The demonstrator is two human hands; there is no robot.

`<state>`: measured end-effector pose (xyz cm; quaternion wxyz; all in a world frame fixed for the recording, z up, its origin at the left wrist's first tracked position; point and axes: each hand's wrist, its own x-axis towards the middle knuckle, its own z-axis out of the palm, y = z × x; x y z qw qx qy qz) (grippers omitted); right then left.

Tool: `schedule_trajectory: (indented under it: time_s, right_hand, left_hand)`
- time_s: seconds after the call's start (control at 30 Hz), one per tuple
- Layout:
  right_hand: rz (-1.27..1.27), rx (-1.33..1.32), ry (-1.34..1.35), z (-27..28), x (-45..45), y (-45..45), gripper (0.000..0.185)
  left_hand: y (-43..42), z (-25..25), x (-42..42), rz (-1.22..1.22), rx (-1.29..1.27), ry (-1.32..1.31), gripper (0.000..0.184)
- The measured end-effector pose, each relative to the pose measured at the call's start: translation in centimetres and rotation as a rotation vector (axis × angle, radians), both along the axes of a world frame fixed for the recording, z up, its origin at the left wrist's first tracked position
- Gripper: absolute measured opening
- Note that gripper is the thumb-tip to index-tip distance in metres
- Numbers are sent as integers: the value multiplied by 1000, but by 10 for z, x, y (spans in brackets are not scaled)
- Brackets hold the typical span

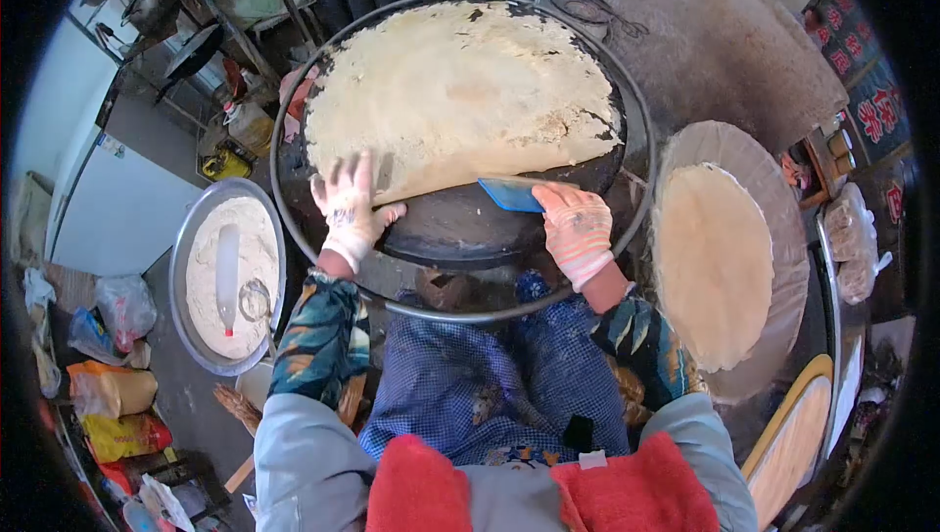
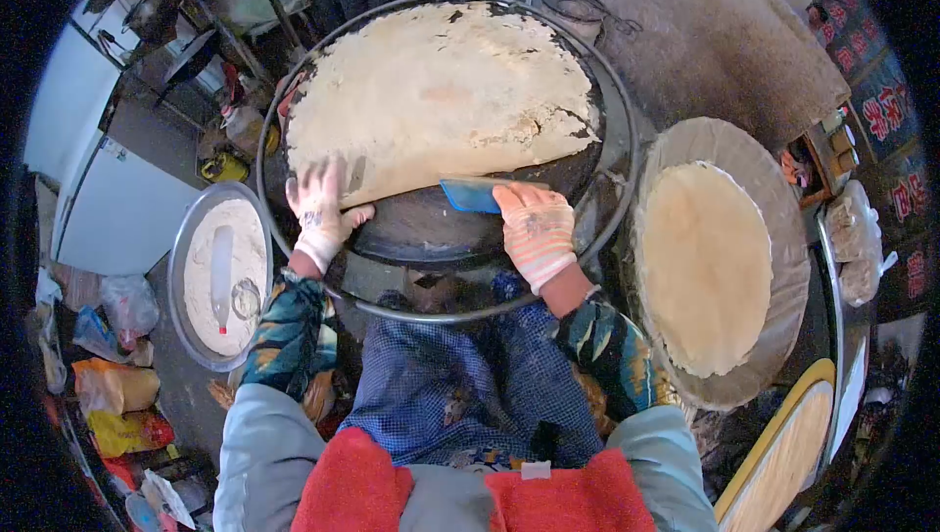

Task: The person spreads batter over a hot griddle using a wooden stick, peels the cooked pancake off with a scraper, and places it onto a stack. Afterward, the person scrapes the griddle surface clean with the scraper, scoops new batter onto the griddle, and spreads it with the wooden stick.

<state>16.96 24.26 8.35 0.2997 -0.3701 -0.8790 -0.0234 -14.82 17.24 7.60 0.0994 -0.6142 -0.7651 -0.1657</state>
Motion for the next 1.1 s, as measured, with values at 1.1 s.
schedule_trajectory:
  time_s: [1.1]
  right_hand:
    - [-367,-324,-514,-8,-77,294,28]
  left_hand:
    - [158,245,103,-84,168,427,20]
